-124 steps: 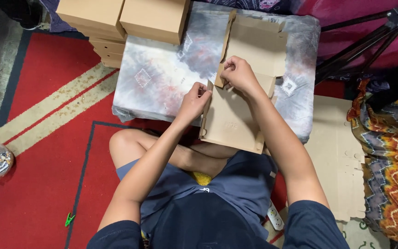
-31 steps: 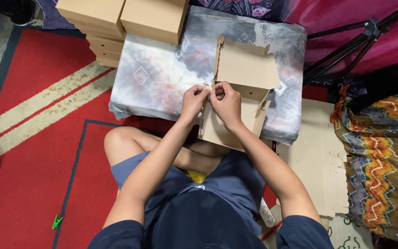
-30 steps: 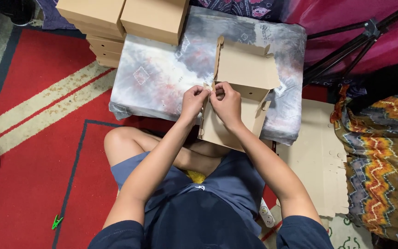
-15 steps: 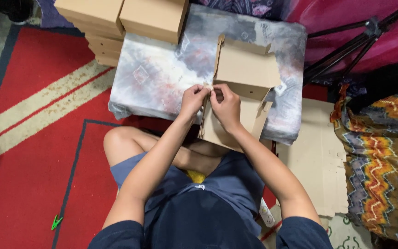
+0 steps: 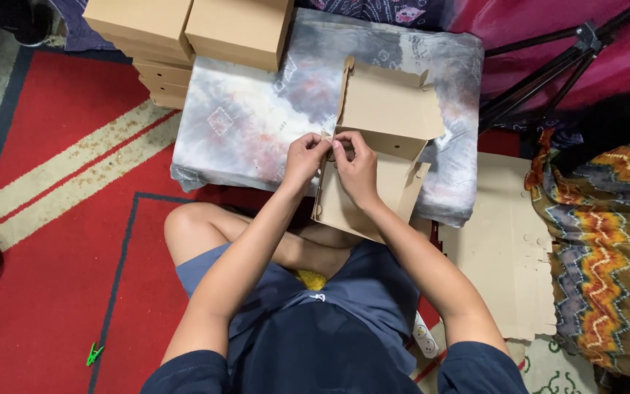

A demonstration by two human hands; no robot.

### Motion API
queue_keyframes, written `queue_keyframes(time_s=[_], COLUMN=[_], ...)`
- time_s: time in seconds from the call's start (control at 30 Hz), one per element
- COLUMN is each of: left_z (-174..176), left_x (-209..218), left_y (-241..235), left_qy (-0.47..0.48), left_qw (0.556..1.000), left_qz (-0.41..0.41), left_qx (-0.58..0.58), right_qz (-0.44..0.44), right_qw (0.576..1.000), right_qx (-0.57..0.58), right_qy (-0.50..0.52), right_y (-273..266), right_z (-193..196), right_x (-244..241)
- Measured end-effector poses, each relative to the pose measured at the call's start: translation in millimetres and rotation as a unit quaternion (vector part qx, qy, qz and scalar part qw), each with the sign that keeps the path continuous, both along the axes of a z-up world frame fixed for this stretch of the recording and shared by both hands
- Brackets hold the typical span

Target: The person assembles flat cardboard boxes by folding and interlocking the flaps. They complete one box and place it on a stack, then wipe the work surface and begin folding another flat piece.

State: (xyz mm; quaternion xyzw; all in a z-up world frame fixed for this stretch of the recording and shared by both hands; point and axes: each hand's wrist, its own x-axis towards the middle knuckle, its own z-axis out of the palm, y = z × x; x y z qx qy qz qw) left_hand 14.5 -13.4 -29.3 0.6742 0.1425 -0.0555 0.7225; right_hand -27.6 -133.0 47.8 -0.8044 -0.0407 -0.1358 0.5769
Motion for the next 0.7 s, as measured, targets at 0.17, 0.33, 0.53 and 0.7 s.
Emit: queue_keyframes(time_s=[0.17, 0.33, 0.53, 0.7], left_z=[39.4, 11.7, 78.3, 92.1], left_x=[-8.5, 4.7, -19.4, -24.9], left_y=[7.1, 12.1, 15.7, 16.5], left_qy=[0.039, -0.009, -0.067, -0.156], left_qw=[0.998, 0.999, 0.984, 0.956], left_qz=[-0.014, -0.043, -0.065, -0.061], left_qx=[-0.041, 0.012, 0.152, 0.241], right_qz=[0.013, 0.024, 0.007, -0.016], right_qw=[0.998, 0.995, 0.990, 0.980], right_qx=[0.050, 0.068, 0.085, 0.101], right_qy=[0.038, 0.067, 0.111, 0.173], right_y=[0.9, -2.1, -1.2, -4.7], right_z=[1.6, -6.4, -13.8, -18.2], right_x=[0.9, 3.4, 8.5, 14.3])
